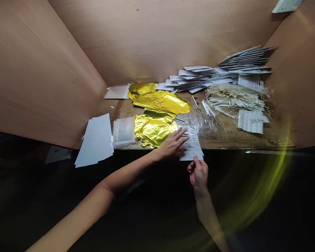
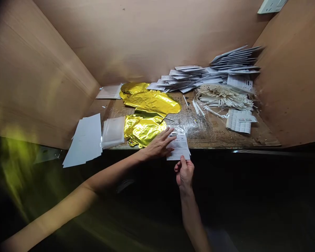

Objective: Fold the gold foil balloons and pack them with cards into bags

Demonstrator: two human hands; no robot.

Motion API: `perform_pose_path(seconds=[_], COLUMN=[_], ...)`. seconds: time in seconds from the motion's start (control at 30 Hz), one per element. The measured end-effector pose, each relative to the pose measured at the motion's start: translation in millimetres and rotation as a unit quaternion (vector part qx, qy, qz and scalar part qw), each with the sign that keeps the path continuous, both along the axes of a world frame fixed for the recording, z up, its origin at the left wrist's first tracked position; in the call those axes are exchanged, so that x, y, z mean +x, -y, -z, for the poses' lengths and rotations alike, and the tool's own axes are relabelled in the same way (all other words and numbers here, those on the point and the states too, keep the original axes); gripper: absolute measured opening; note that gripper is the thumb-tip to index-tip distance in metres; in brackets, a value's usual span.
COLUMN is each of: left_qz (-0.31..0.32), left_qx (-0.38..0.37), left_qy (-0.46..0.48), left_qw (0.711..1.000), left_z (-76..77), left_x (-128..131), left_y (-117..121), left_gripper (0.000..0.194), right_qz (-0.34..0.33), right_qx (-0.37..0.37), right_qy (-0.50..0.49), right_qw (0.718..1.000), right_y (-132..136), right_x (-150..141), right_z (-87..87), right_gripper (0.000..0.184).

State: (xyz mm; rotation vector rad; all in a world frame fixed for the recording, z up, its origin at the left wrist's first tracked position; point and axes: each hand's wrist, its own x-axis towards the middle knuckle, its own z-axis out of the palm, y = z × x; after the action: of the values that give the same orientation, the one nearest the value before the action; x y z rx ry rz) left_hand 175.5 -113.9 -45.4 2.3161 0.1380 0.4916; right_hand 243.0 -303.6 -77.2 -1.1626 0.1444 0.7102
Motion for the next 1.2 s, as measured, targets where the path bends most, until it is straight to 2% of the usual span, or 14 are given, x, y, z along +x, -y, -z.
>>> perform_pose_path(seconds=[0.07, 0.13, 0.37, 0.43, 0.5, 0.63, 0.77, 0.93, 1.1, 1.2], left_qz=[0.071, 0.089, 0.106, 0.124, 0.137, 0.122, 0.122, 0.088, 0.017, -0.001], left_qx=[0.039, 0.056, 0.068, 0.056, 0.037, 0.036, 0.060, 0.041, 0.027, 0.056], left_qy=[-0.044, -0.066, -0.071, -0.068, -0.061, -0.043, -0.050, -0.036, -0.017, -0.045], left_qw=[0.996, 0.992, 0.990, 0.988, 0.988, 0.991, 0.989, 0.995, 0.999, 0.997], left_z=[6.7, 10.7, 1.2, -0.5, -0.4, 1.0, 1.2, 3.6, 12.1, 11.7], left_x=[7.5, 10.5, 0.7, 2.0, 5.8, 14.4, 19.4, 21.1, 24.9, 35.7], left_y=[-7.1, -8.6, 1.5, 3.2, 4.5, 6.2, 4.8, 8.0, 24.4, 19.5], left_gripper=[0.045, 0.047, 0.068, 0.076, 0.076, 0.063, 0.056, 0.045, 0.034, 0.028], right_qz=[-0.038, -0.050, 0.045, 0.059, 0.061, 0.028, -0.012, -0.063, -0.070, -0.087], right_qx=[0.022, 0.031, -0.017, -0.027, -0.031, -0.041, -0.071, -0.065, -0.108, -0.157], right_qy=[-0.023, -0.023, 0.024, 0.033, 0.037, 0.053, 0.123, 0.192, 0.268, 0.290], right_qw=[0.999, 0.998, 0.999, 0.997, 0.997, 0.997, 0.990, 0.977, 0.955, 0.940], right_y=[-2.8, -5.8, -13.7, -15.3, -16.7, -17.5, -12.6, -4.8, -2.6, 1.2], right_x=[0.7, -0.2, -6.7, -7.8, -7.9, -3.5, 4.9, 7.4, 6.8, 18.6], right_z=[3.1, 5.3, 8.9, 8.7, 9.0, 15.6, 28.7, 37.9, 38.5, 28.5], right_gripper=[0.049, 0.052, 0.054, 0.055, 0.057, 0.062, 0.062, 0.057, 0.054, 0.052])
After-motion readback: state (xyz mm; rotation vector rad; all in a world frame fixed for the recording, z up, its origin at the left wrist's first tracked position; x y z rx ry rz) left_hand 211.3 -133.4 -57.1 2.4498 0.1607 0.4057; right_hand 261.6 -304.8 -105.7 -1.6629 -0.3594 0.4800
